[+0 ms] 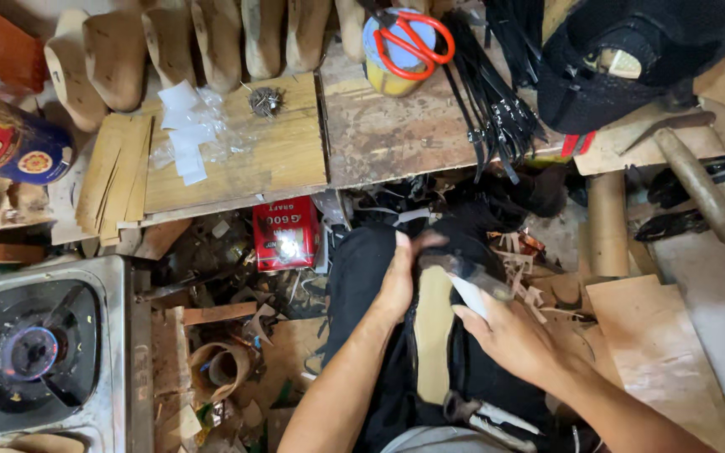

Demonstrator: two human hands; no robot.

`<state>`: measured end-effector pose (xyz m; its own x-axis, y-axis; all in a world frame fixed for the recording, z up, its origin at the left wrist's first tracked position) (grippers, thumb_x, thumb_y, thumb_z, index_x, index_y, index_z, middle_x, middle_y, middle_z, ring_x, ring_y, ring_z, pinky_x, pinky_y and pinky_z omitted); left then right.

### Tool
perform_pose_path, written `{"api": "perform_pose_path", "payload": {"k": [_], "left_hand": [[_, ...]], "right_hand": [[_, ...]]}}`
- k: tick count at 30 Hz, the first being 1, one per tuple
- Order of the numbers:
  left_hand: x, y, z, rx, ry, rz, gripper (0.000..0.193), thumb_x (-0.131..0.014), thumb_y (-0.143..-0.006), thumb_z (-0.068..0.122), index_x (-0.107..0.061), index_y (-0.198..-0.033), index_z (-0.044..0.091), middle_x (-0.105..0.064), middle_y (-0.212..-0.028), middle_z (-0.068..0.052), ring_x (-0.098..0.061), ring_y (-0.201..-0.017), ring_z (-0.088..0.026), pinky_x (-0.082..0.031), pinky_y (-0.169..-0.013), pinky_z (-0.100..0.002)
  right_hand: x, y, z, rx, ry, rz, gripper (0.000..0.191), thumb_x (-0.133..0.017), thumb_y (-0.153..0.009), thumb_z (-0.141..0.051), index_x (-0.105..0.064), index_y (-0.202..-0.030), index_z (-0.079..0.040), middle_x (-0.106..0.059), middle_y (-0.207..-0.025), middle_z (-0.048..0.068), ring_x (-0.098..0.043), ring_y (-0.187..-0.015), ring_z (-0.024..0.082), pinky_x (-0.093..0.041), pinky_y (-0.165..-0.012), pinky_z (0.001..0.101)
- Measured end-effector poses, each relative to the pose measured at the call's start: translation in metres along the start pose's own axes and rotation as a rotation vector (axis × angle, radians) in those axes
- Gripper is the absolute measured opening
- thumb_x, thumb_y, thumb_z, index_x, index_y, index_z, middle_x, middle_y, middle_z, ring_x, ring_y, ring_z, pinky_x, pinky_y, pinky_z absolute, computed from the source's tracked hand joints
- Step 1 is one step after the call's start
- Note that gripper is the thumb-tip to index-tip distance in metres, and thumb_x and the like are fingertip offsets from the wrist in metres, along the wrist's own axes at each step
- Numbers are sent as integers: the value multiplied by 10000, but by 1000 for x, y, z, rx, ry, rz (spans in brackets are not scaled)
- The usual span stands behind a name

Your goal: The person secures a black slipper onto a wooden shoe last and repeatedly hammers nails along the sole edge to attach the upper to the sole. They adjust the slipper and last several times to align the material before continuing to hammer.

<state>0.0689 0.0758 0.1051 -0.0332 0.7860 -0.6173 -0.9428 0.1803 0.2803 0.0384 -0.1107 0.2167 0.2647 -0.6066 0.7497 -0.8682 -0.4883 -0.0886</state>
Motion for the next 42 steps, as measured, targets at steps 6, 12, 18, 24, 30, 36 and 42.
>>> {"api": "perform_pose_path", "payload": {"k": [6, 12, 18, 24, 30, 36, 42], "left_hand": [[2, 1, -8, 3, 52, -13, 944, -180, -985, 767, -581, -1415, 28, -723, -1146, -182, -681, -1054, -265, -528, -980, -384], [13, -4, -7, -124, -84, 33, 1027, -181, -970, 818, -580, -1442, -2, -691, -1286, -135, -666, -1152, -223, -523, -1036, -363], [11, -5, -9, 8, 142, -30, 995, -172, -952, 823, -558, -1450, 53, -716, -1100, -200, -693, -972, -285, -568, -891, -428], [13, -4, -12, 43, 87, 28, 988, -185, -937, 800, -550, -1470, 53, -733, -1183, -134, -706, -1061, -232, -571, -967, -364], [15, -11, -12, 9, 93, 13, 978, -178, -979, 792, -570, -1465, 39, -708, -1172, -154, -666, -1029, -241, -550, -937, -377], [20, -14, -11, -34, 12, 34, 931, -198, -971, 762, -570, -1438, 47, -694, -1267, -137, -663, -1139, -206, -511, -1041, -345], [1, -5, 8, -148, -274, 116, 737, -398, -1004, 632, -637, -1361, 33, -707, -1209, -119, -658, -1092, -176, -514, -990, -321]], "right_hand": [[23, 17, -16, 11, -596, 187, 258, -665, -978, -316, -644, -1151, -126, -726, -797, 69, -701, -637, 190, -597, -614, 291], [10, 0, -15, -61, 150, -46, 399, -708, -863, -313, -677, -1195, -94, -736, -812, 107, -689, -640, 233, -528, -576, 355], [6, 28, -19, 157, -682, 161, 158, -731, -958, -231, -693, -1069, -126, -717, -840, 67, -680, -677, 202, -581, -619, 329], [-2, 15, -7, 76, -85, -21, 421, -719, -885, -174, -646, -1235, 49, -708, -860, 128, -709, -643, 191, -530, -590, 326], [10, 24, 11, 15, -452, 112, 178, -606, -1017, -203, -634, -870, -107, -643, -751, 49, -595, -569, 157, -491, -552, 301], [-1, -33, 27, -458, -232, -114, 381, -699, -935, -276, -614, -1270, -114, -630, -727, 123, -570, -542, 203, -466, -505, 374], [49, -118, -17, 256, 120, 304, 527, -685, -983, -263, -553, -1438, -31, -697, -1110, 247, -701, -951, 411, -564, -759, 466]]}}
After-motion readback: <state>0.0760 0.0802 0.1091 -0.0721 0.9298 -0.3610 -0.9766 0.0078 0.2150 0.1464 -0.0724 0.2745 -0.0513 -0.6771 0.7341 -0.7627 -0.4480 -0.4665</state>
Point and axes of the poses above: each hand's wrist, its own y-axis away from the middle knuckle, its own x-axis out of the back of the hand, z = x × y, the point moved 3 cm from there along -y, towards the middle knuckle
